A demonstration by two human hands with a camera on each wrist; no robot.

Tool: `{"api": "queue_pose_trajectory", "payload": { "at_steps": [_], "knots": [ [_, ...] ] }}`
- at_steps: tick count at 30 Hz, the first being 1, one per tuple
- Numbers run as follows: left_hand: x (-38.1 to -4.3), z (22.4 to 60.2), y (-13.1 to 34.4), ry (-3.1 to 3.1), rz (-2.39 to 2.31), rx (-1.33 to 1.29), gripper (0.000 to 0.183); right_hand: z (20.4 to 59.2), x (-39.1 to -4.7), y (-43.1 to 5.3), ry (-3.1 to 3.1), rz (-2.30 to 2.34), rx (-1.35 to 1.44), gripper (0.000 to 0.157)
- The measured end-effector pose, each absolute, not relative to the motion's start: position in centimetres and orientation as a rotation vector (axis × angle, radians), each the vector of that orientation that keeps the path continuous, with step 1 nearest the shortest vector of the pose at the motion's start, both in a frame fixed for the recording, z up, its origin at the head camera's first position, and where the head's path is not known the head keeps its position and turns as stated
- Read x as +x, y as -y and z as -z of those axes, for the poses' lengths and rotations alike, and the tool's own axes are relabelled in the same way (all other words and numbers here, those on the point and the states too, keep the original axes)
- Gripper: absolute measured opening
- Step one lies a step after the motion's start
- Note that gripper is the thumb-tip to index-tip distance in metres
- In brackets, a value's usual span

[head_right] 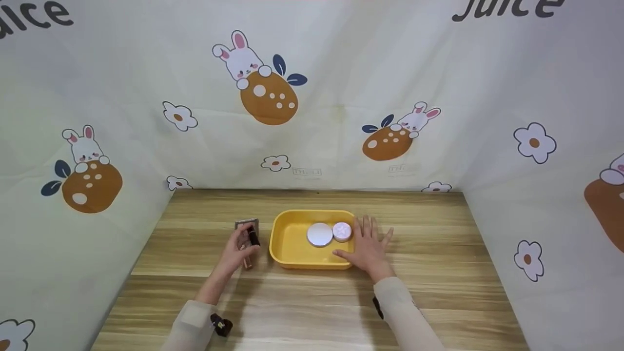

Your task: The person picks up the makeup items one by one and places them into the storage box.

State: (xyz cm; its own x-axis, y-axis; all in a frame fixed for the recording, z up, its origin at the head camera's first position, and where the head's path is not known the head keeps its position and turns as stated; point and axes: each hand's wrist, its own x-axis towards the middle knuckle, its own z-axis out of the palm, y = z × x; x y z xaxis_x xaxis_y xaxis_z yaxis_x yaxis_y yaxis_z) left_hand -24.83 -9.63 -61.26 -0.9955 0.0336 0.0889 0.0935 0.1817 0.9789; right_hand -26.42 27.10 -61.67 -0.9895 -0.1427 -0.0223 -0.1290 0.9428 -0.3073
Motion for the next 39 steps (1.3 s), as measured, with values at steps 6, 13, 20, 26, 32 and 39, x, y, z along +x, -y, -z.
{"api": "queue_pose_trajectory", "payload": {
  "at_steps": [6,13,20,26,32,39],
  "knots": [
    [-25.1,60.4,9.5,1.989,2.62,0.098,0.07,61.8,-26.5,-27.1,-3.052,0.472,-0.209,0.113],
    [-25.1,60.1,9.2,1.622,2.867,0.197,0.055,61.7,-26.5,-27.1,-3.042,0.487,-0.201,0.113],
    [-24.9,59.9,8.9,1.556,2.907,0.132,0.055,61.6,-26.5,-27.0,-3.051,0.482,-0.209,0.113],
    [-25.0,59.6,8.2,1.502,2.936,0.169,0.062,61.6,-26.4,-27.0,-3.054,0.475,-0.214,0.114],
    [-24.9,59.3,7.4,1.408,2.983,0.214,0.057,61.5,-26.3,-27.0,-3.047,0.468,-0.212,0.115],
    [-25.0,58.8,6.7,1.328,3.023,0.232,0.027,61.5,-26.4,-26.9,-3.049,0.487,-0.214,0.113]
  ]
}}
